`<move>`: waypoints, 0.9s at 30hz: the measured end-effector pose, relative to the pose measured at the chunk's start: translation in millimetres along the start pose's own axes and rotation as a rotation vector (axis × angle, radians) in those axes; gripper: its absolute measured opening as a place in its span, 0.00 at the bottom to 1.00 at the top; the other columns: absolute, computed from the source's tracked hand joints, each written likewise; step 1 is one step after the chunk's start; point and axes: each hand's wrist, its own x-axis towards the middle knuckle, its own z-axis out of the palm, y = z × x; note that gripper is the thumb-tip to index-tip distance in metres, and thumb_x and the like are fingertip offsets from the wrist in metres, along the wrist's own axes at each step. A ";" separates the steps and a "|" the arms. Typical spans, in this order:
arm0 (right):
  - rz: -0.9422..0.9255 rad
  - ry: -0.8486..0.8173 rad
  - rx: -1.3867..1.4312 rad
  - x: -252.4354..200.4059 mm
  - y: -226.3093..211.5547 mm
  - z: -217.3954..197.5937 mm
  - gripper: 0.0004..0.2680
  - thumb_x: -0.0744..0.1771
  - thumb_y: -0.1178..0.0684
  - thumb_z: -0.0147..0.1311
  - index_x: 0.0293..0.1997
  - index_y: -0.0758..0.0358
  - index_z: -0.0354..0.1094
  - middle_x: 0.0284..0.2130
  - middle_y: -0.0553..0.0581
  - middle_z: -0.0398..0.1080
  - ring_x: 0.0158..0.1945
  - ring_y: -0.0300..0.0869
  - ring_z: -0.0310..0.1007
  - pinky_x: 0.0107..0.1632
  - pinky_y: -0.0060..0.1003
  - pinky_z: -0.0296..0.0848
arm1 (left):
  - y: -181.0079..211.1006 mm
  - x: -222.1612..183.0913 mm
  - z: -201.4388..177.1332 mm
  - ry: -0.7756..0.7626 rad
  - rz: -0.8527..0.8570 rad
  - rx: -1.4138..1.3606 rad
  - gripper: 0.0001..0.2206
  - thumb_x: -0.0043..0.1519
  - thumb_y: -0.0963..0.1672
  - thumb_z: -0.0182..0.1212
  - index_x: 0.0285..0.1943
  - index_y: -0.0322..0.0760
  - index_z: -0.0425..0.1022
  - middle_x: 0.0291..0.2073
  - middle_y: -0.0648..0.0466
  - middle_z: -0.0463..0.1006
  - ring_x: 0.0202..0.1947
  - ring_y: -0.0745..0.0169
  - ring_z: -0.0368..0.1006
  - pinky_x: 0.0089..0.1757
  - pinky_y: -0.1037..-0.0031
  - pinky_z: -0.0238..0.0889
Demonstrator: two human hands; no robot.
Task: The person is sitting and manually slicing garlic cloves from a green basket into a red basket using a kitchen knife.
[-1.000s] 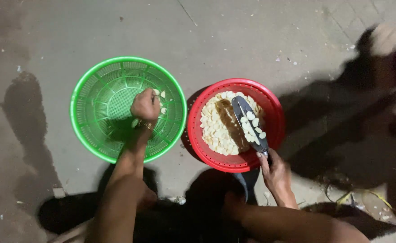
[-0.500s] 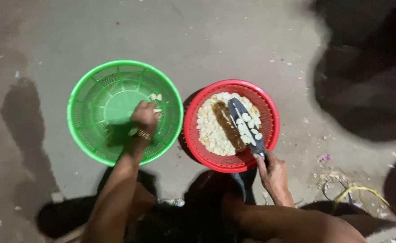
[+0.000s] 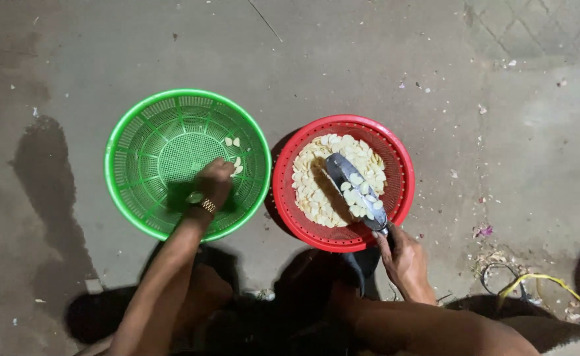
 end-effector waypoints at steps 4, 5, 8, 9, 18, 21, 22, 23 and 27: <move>0.009 0.020 0.051 -2.8 -4.3 -0.5 0.10 0.67 0.47 0.60 0.43 0.62 0.75 0.27 0.70 0.75 0.36 0.67 0.77 0.37 0.57 0.71 | 7.5 3.8 -6.1 0.120 0.134 0.082 0.04 0.55 0.41 0.62 0.32 0.47 0.73 0.26 0.60 0.68 0.27 0.63 0.74 0.29 0.73 0.71; 0.034 0.036 0.073 -2.8 -11.0 -4.1 0.09 0.68 0.47 0.59 0.42 0.62 0.74 0.27 0.71 0.75 0.36 0.67 0.77 0.37 0.57 0.70 | 12.1 5.7 -12.9 0.171 0.180 0.146 0.04 0.57 0.41 0.60 0.32 0.47 0.73 0.25 0.61 0.68 0.26 0.65 0.72 0.27 0.78 0.70; 0.041 0.025 0.103 -3.8 -7.1 -5.5 0.09 0.68 0.48 0.59 0.42 0.64 0.73 0.27 0.73 0.74 0.36 0.69 0.75 0.36 0.59 0.68 | 23.0 15.1 -35.0 0.295 0.281 0.241 0.05 0.56 0.41 0.60 0.31 0.49 0.73 0.24 0.59 0.67 0.25 0.65 0.71 0.26 0.78 0.67; 0.041 0.027 0.104 -3.8 -4.0 -3.7 0.09 0.68 0.48 0.59 0.42 0.64 0.73 0.27 0.73 0.74 0.36 0.69 0.75 0.36 0.59 0.68 | 18.6 11.4 -28.8 0.296 0.283 0.242 0.05 0.56 0.41 0.60 0.31 0.49 0.73 0.24 0.59 0.67 0.25 0.65 0.71 0.26 0.78 0.67; 0.031 0.030 0.126 -10.0 -7.4 2.2 0.09 0.67 0.48 0.60 0.46 0.59 0.75 0.27 0.69 0.76 0.37 0.65 0.78 0.38 0.54 0.72 | 86.3 31.1 -109.3 0.095 -0.365 -0.636 0.11 0.70 0.45 0.47 0.44 0.39 0.75 0.32 0.50 0.71 0.36 0.50 0.73 0.39 0.62 0.69; -0.041 0.001 0.124 -8.0 0.6 18.0 0.10 0.66 0.48 0.61 0.47 0.61 0.75 0.27 0.71 0.77 0.37 0.67 0.78 0.38 0.58 0.74 | 158.9 34.2 -148.6 0.110 -0.640 -1.748 0.12 0.70 0.43 0.39 0.45 0.33 0.70 0.29 0.55 0.67 0.24 0.68 0.69 0.28 0.87 0.70; -0.105 0.007 0.106 -7.1 -1.6 19.4 0.09 0.66 0.48 0.61 0.45 0.60 0.75 0.27 0.70 0.76 0.35 0.67 0.78 0.37 0.57 0.74 | 173.8 31.4 -135.0 -0.020 -0.662 -1.752 0.11 0.70 0.43 0.43 0.50 0.30 0.70 0.33 0.50 0.70 0.27 0.62 0.74 0.30 0.78 0.74; -0.168 0.013 0.087 -5.8 -3.2 20.8 0.08 0.66 0.48 0.61 0.44 0.59 0.74 0.27 0.69 0.76 0.34 0.66 0.78 0.36 0.56 0.75 | 189.1 28.7 -121.0 -0.151 -0.683 -1.750 0.13 0.70 0.42 0.47 0.56 0.26 0.70 0.36 0.46 0.72 0.31 0.56 0.80 0.32 0.69 0.79; -0.167 0.020 0.044 -11.0 5.0 28.9 0.09 0.67 0.46 0.59 0.46 0.57 0.74 0.28 0.68 0.76 0.35 0.64 0.78 0.36 0.54 0.76 | 216.3 5.7 -48.5 -0.216 -0.767 -1.990 0.17 0.72 0.51 0.47 0.48 0.33 0.72 0.29 0.59 0.64 0.26 0.67 0.74 0.38 0.63 0.81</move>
